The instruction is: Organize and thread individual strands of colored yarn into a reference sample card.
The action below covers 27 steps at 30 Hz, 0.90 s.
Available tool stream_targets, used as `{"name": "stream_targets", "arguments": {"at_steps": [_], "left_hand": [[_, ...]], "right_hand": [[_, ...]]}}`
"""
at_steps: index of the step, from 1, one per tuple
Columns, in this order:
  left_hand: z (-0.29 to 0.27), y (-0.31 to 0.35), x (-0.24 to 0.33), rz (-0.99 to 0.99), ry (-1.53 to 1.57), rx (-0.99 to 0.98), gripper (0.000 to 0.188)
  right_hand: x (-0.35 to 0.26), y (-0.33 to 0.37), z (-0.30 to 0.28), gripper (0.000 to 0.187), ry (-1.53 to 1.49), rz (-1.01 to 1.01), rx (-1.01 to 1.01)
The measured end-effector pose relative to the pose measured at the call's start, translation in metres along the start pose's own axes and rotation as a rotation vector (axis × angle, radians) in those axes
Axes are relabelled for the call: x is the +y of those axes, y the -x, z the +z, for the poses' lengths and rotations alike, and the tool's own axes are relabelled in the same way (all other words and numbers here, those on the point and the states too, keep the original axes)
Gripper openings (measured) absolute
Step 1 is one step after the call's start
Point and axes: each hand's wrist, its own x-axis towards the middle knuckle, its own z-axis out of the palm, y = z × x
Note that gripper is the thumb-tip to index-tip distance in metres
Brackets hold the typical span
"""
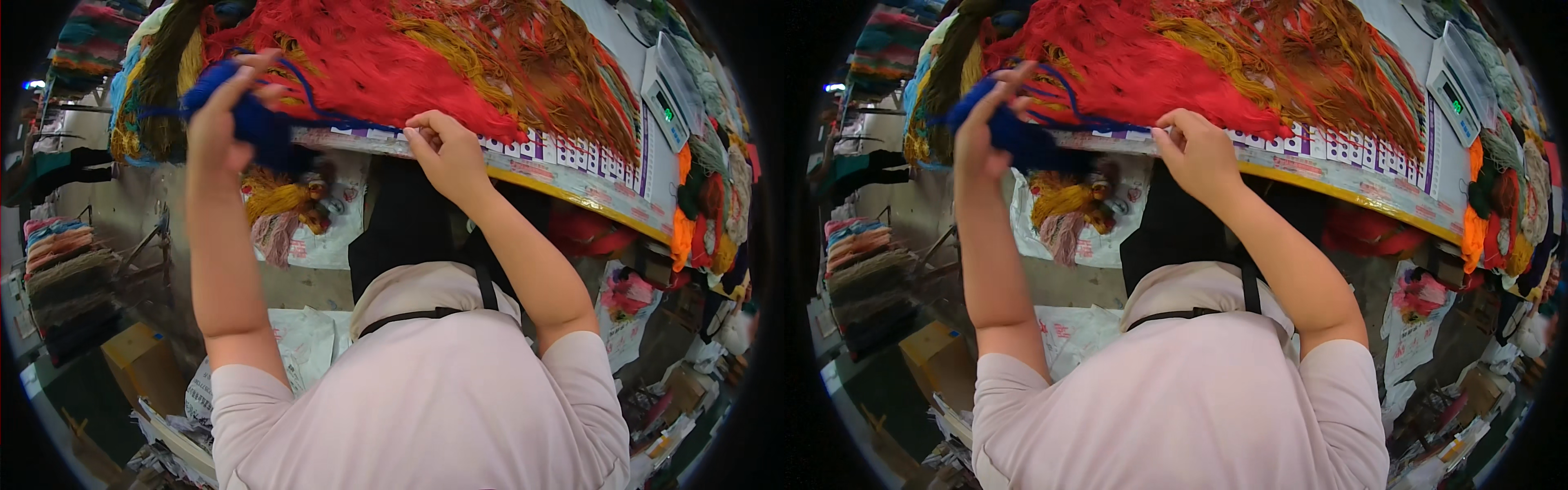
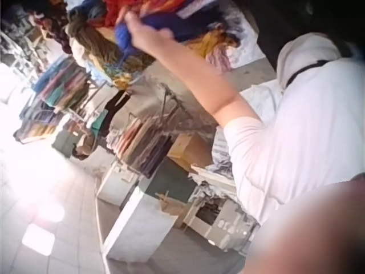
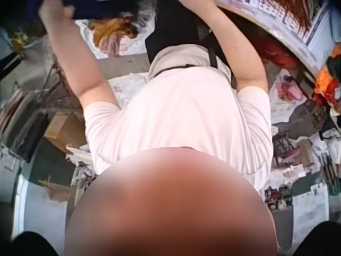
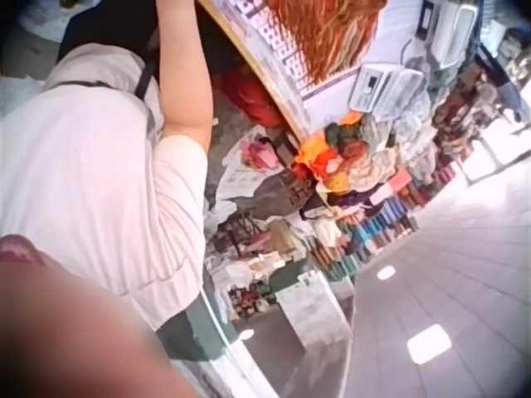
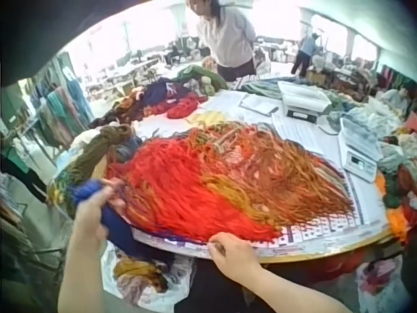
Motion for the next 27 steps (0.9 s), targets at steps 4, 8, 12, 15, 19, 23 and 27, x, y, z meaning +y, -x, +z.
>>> {"name": "stream_targets", "arguments": {"at_steps": [4, 8, 12, 15, 19, 23, 27], "left_hand": [[0.067, 0.067, -0.018, -0.207, 0.337, -0.299, 0.035], [0.082, 0.086, -0.019, -0.169, 0.267, -0.402, 0.041], [0.084, 0.094, -0.018, -0.156, 0.273, -0.393, 0.040], [0.085, 0.099, -0.016, -0.187, 0.254, -0.414, 0.042], [0.095, 0.106, -0.018, -0.110, 0.232, -0.358, 0.049], [0.101, 0.109, -0.020, -0.033, 0.150, -0.347, 0.056], [0.108, 0.113, -0.016, -0.012, 0.094, -0.320, 0.065]], "right_hand": [[-0.069, 0.010, 0.000, 0.034, -0.359, -0.278, 0.076], [-0.085, 0.020, -0.010, 0.025, -0.553, -0.050, -0.180], [-0.080, 0.033, -0.024, 0.016, -0.623, -0.048, -0.200], [-0.088, 0.042, -0.031, 0.019, -0.749, -0.003, -0.232], [-0.088, 0.051, -0.039, 0.022, -0.766, 0.042, -0.282], [-0.087, 0.057, -0.043, 0.023, -0.722, 0.039, -0.305], [-0.096, 0.063, -0.049, 0.023, -0.835, 0.150, -0.263]]}}
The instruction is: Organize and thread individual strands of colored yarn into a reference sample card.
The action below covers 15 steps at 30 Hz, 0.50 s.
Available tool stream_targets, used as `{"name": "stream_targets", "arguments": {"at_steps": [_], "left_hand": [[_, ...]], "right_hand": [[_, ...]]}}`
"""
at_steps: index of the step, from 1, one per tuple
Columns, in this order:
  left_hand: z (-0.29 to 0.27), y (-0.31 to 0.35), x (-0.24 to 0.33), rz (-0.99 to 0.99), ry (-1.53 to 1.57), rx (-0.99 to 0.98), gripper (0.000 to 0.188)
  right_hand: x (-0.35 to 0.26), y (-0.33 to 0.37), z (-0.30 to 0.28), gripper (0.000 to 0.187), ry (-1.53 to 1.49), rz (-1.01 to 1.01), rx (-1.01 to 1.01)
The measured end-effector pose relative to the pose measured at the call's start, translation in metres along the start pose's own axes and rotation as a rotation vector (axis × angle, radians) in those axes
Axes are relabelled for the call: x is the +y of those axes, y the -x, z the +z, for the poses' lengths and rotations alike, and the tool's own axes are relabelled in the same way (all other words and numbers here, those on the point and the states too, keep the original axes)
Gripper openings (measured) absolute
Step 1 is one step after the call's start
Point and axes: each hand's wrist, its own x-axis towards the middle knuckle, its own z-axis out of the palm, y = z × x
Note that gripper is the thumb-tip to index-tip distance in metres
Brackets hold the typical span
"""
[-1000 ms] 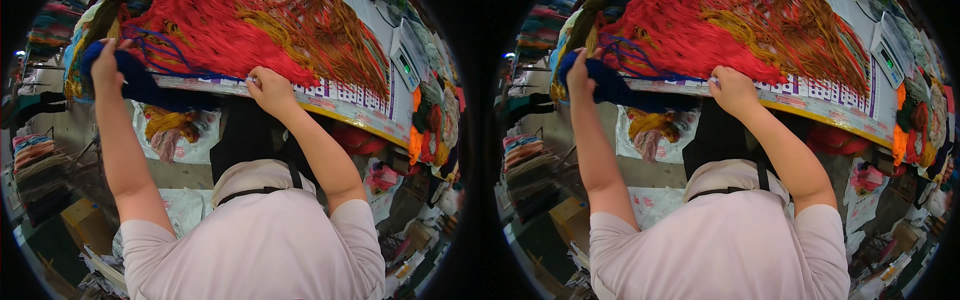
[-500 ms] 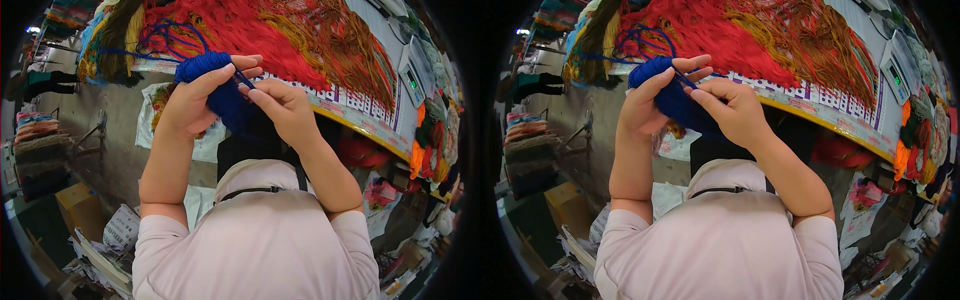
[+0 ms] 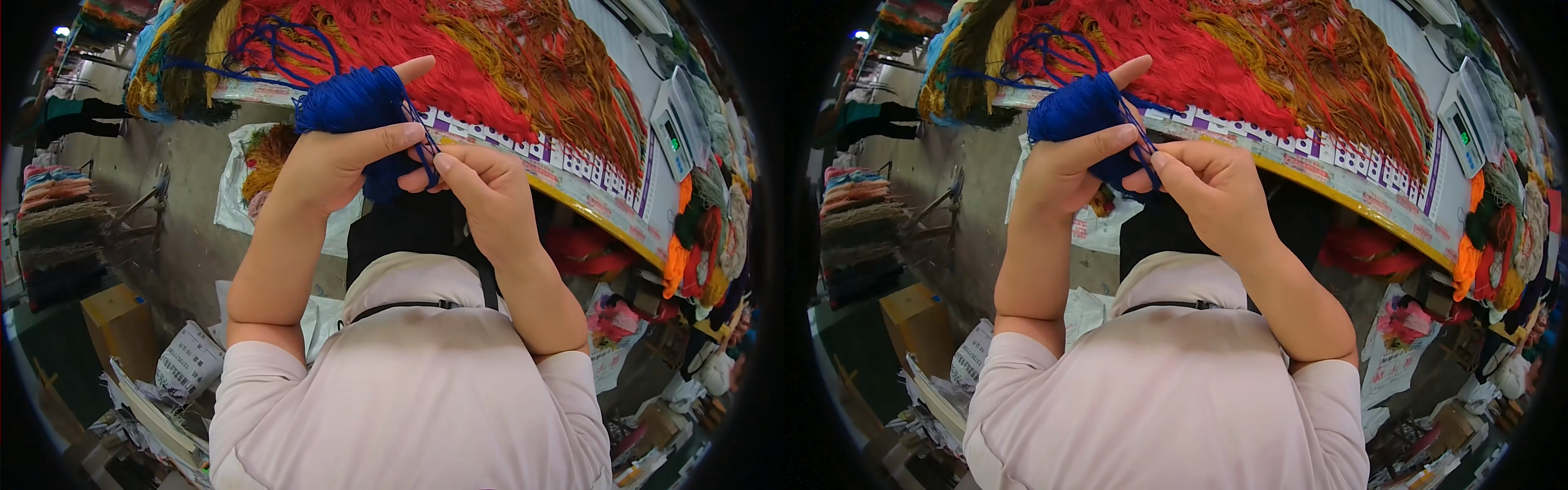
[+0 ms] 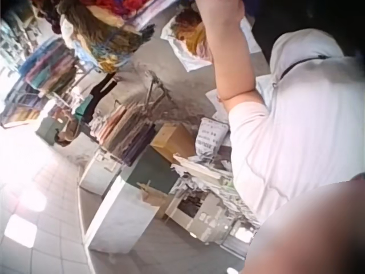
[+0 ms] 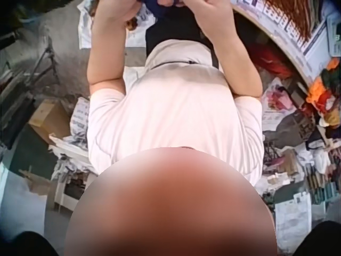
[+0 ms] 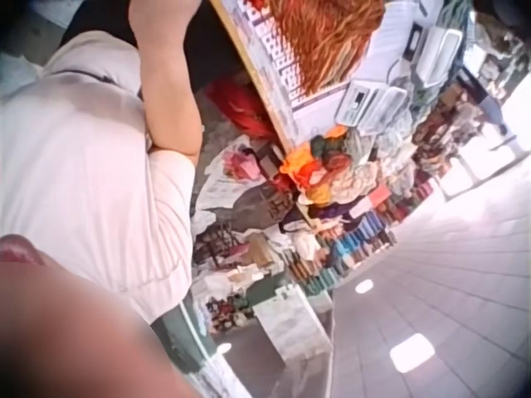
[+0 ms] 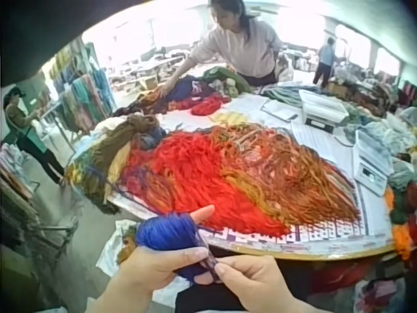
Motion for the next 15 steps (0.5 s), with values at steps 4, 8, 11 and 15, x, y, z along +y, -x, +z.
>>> {"name": "stream_targets", "arguments": {"at_steps": [4, 8, 11, 15], "left_hand": [[0.0029, 0.0008, 0.0018, -0.003, 0.026, -0.004, 0.059], [0.0032, 0.0006, 0.0020, -0.002, 0.009, -0.013, 0.064], [0.0034, 0.0004, 0.0018, 0.015, -0.005, -0.020, 0.066], [0.0062, 0.0011, 0.0035, -0.026, 0.055, -0.020, 0.066]], "right_hand": [[-0.0006, 0.0023, -0.0016, 0.022, -0.030, 0.004, -0.003], [0.0015, 0.0034, -0.0022, 0.022, -0.045, -0.021, 0.022], [0.0033, 0.0038, -0.0038, 0.020, 0.004, -0.045, 0.037], [0.0024, 0.0046, -0.0017, 0.019, -0.060, -0.025, 0.065]]}}
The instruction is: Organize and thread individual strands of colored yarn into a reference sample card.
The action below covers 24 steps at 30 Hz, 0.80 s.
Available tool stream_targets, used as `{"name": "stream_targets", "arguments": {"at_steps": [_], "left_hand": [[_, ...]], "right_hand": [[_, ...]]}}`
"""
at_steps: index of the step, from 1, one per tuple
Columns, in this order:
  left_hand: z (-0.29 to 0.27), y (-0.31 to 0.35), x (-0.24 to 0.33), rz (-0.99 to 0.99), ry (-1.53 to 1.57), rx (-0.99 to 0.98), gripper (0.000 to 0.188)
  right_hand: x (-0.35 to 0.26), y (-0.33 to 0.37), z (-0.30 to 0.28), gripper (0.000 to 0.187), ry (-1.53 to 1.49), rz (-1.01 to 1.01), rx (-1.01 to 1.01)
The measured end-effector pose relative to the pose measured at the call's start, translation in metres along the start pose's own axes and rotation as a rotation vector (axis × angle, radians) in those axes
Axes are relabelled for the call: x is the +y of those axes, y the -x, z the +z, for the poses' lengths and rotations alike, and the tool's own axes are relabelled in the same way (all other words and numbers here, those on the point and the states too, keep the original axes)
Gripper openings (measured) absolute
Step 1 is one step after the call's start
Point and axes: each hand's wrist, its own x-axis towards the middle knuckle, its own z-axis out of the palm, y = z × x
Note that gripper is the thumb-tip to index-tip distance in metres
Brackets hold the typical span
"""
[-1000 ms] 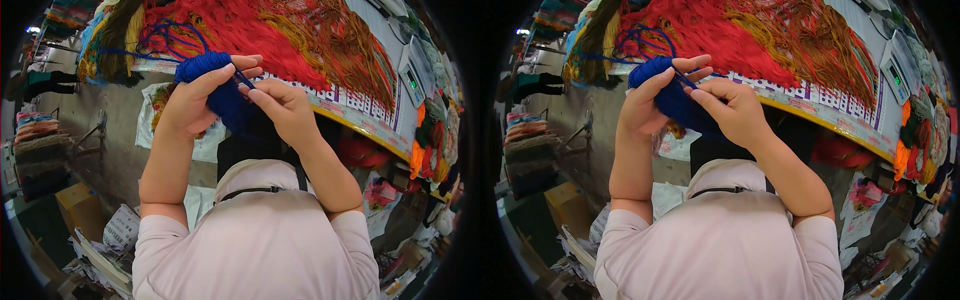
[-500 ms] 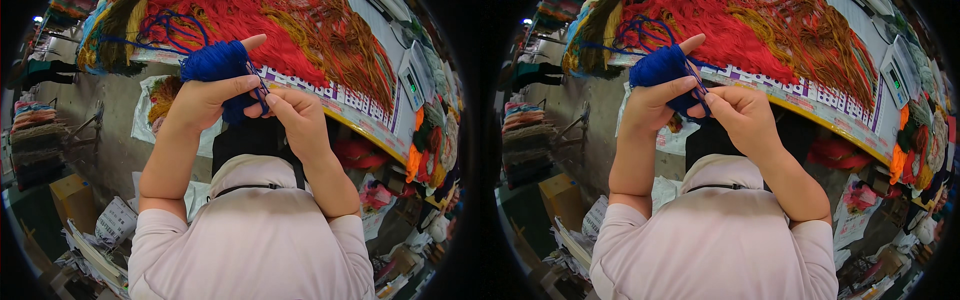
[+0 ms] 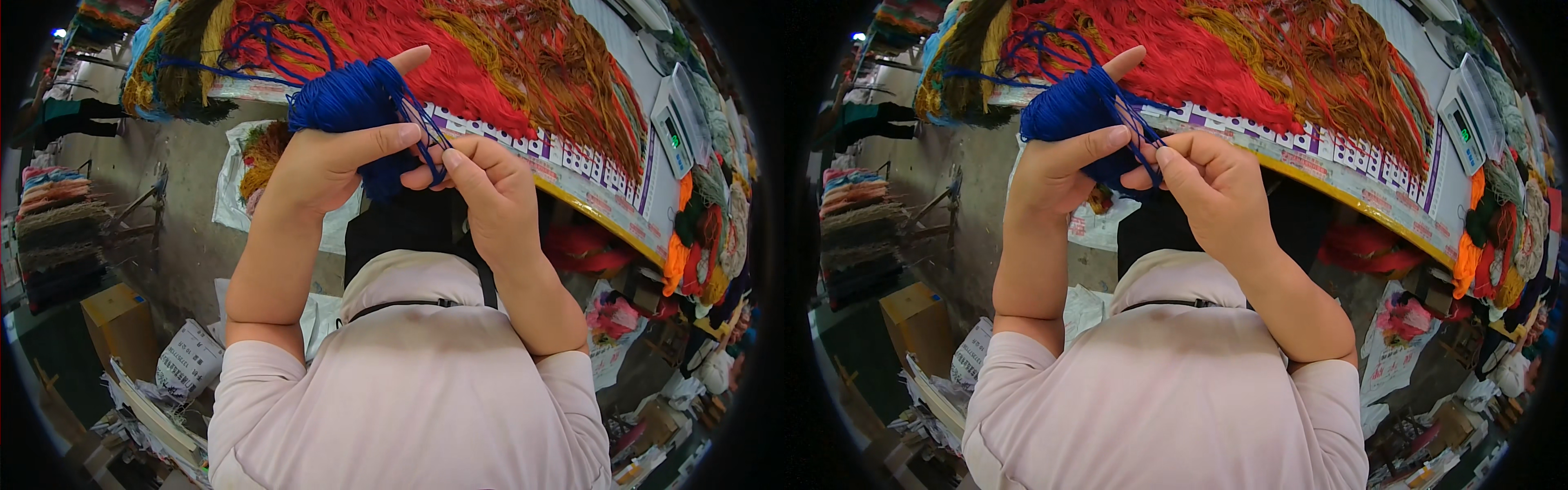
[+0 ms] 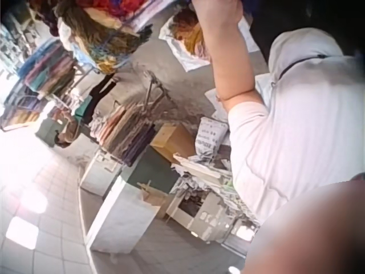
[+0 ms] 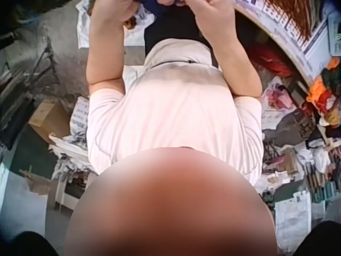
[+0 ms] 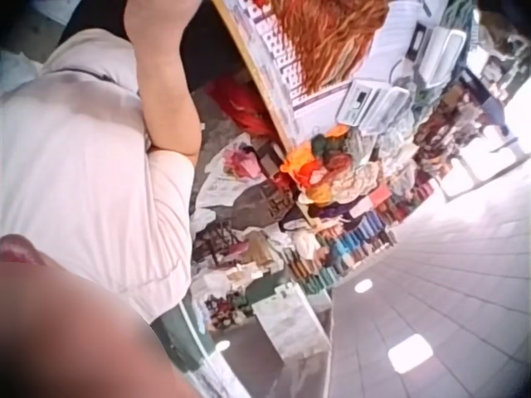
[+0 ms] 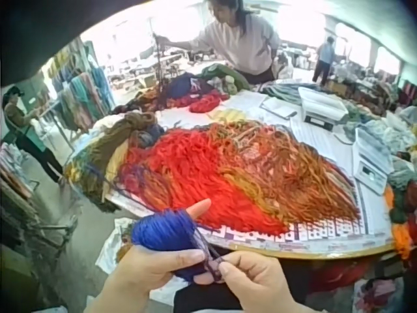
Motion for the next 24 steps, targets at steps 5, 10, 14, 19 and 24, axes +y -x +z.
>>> {"name": "stream_targets", "arguments": {"at_steps": [5, 10, 14, 19, 24], "left_hand": [[-0.003, -0.001, -0.001, 0.044, -0.071, 0.005, 0.067], [-0.009, -0.004, -0.004, 0.122, -0.075, -0.007, 0.065], [-0.018, -0.014, -0.012, 0.089, 0.023, -0.107, 0.069], [-0.101, -0.002, -0.015, -0.060, 0.067, -0.571, 0.037], [-0.218, 0.033, 0.019, -0.032, 0.580, -0.032, 0.023]], "right_hand": [[-0.003, -0.003, 0.006, 0.014, 0.003, 0.048, 0.012], [0.009, -0.009, 0.010, 0.013, -0.082, -0.086, 0.152], [0.012, -0.016, 0.004, 0.015, -0.193, -0.025, 0.195], [-0.030, -0.001, -0.085, 0.010, -0.277, 0.127, -0.396], [-0.107, 0.119, -0.341, 0.025, -0.274, -0.109, 0.305]]}}
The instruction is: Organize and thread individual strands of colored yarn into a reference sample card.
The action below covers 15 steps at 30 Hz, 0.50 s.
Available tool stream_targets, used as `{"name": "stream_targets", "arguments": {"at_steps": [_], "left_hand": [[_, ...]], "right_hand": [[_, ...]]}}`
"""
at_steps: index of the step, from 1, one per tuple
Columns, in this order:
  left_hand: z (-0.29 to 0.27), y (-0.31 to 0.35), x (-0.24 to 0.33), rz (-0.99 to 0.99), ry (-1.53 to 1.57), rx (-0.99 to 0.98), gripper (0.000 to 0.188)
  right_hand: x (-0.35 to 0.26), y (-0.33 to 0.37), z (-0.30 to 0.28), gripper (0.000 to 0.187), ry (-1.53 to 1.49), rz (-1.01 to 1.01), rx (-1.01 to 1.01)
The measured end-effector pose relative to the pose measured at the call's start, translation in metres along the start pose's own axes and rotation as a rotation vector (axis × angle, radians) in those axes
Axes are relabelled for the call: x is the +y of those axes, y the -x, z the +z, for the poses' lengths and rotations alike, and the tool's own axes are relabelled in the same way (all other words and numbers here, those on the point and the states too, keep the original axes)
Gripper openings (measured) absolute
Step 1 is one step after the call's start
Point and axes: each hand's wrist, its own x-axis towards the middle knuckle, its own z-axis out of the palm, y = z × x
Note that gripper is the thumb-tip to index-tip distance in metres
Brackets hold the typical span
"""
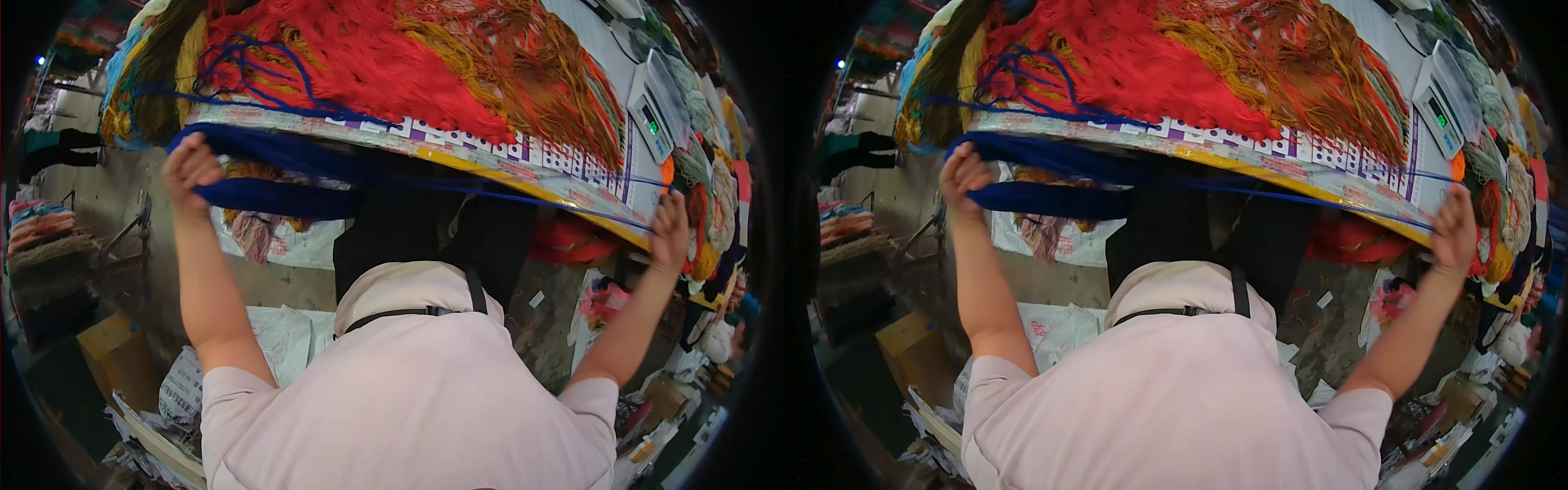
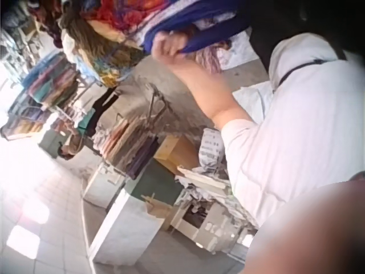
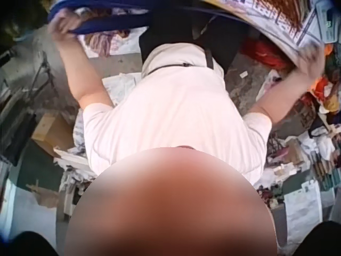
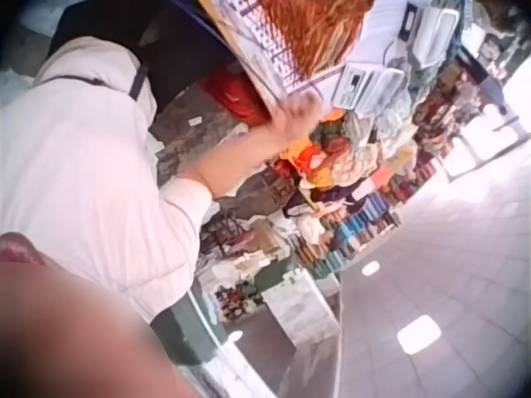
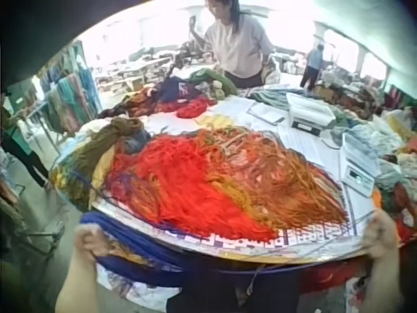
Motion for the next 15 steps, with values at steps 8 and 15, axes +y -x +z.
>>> {"name": "stream_targets", "arguments": {"at_steps": [8, 15], "left_hand": [[-0.010, -0.004, 0.023, 0.116, 0.193, 0.129, 0.033], [0.063, -0.094, -0.149, -0.408, -0.484, 0.302, 0.036]], "right_hand": [[-0.195, 0.106, -0.194, 0.030, 0.281, -0.505, 0.927], [0.089, -0.059, 0.105, 0.033, 0.600, 0.019, 0.227]]}}
